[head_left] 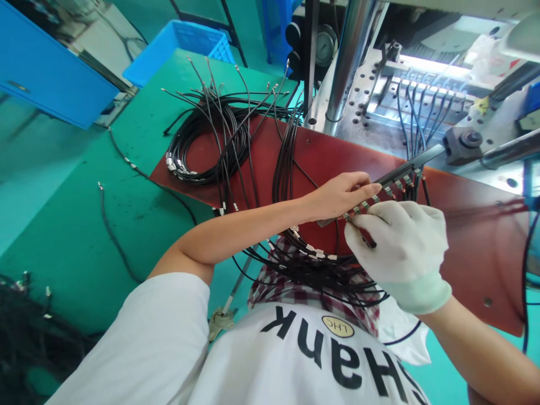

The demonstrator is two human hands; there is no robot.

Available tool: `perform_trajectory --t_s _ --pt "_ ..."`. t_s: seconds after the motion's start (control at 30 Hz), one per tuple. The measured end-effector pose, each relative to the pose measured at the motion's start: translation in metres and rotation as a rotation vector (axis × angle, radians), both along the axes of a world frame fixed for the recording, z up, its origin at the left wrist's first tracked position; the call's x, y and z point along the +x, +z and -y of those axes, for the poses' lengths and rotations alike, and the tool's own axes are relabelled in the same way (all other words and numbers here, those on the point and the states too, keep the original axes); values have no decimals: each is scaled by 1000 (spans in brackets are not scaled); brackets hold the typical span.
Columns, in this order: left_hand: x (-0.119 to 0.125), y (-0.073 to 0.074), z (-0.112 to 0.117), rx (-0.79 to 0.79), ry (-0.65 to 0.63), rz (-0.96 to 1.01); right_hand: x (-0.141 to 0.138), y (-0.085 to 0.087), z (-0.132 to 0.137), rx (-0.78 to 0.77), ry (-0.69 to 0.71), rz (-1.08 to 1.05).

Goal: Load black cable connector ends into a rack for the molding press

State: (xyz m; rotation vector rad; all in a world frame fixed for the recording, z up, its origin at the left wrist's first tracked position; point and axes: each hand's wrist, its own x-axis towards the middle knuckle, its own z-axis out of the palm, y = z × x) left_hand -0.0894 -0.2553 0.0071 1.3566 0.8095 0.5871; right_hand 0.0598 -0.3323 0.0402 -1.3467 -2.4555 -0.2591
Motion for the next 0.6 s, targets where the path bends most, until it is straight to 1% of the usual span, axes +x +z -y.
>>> perform_trajectory --t_s 0.27,0.47,0.53,0.6 --pt "0 -1 2 -7 10 36 2 7 3 -63 -24 41" --pt "0 2 6 -54 16 56 -3 -1 6 7 -19 -4" --pt "0 2 7 -59 9 59 3 2 4 -34 -5 9" --pt "-1 3 4 -60 -16 34 18 12 -5 -113 29 -39"
